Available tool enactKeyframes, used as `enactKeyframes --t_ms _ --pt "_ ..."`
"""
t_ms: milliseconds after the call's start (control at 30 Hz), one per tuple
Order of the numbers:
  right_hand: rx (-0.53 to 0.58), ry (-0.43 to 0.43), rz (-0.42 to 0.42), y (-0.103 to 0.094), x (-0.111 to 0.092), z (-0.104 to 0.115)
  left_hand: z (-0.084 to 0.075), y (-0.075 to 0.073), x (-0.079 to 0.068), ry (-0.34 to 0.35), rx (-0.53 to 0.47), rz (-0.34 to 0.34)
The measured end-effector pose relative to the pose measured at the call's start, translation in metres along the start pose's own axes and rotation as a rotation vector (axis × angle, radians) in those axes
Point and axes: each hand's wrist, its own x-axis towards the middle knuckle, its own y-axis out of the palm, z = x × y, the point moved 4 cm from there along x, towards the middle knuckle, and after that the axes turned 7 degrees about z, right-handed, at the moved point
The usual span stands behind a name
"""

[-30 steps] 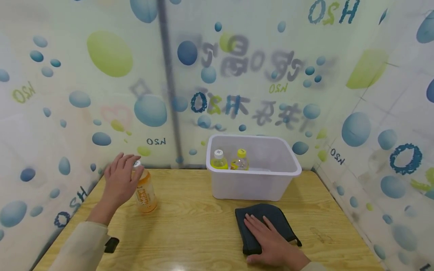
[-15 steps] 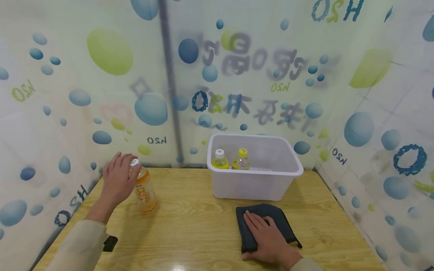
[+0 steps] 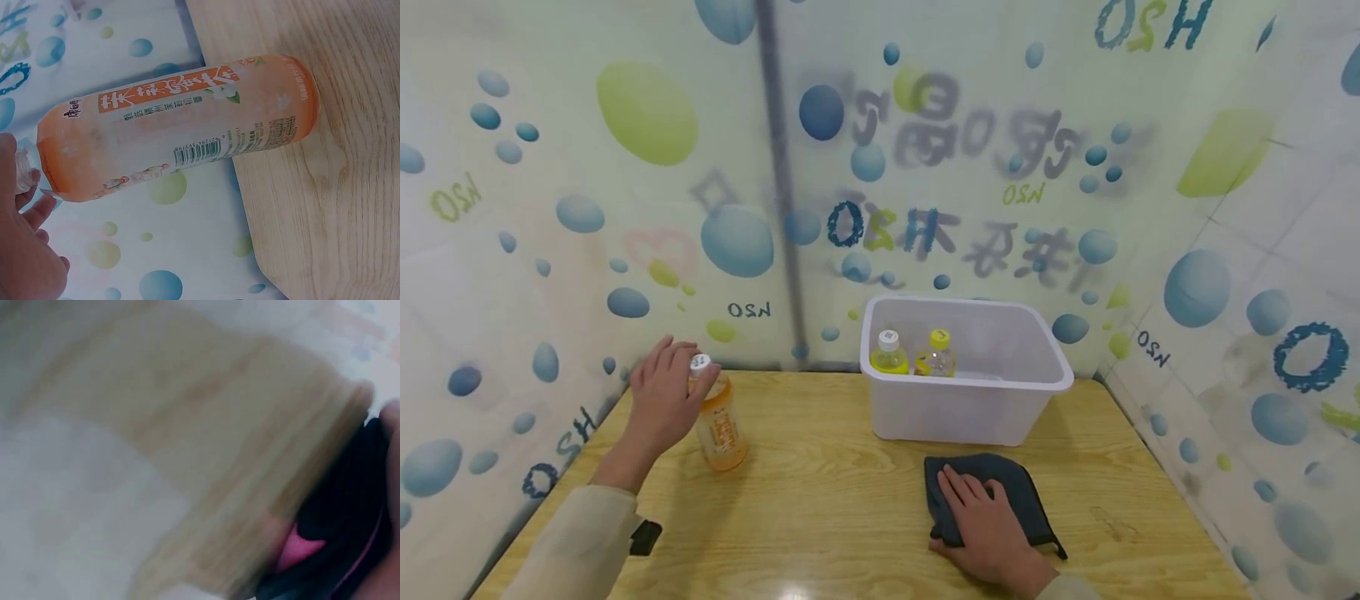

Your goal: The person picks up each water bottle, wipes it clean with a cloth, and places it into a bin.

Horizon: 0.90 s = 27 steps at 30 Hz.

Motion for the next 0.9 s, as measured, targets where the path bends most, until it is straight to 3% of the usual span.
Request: enactKeyframes --t_ms 233,400,667,900 --pt "0.105 0.041 0.008 -0.001 -0.002 0.003 0.000 -0.001 -0.003 0.032 -0.002 -0.003" --pt "0.148 0.085 -0.054 -0.013 -0.002 -0.001 -0.011 0.000 -0.003 0.083 -0.014 -0.023" --pt "0.298 0.142 -0.125 -0.038 0.001 -0.006 -0.043 0.015 -0.005 0.175 0.004 -0.024" --pt "0.415 0.123 -0.238 -0.054 -0.002 -0.005 -0.078 0.031 -0.006 0.261 0.021 -0.010"
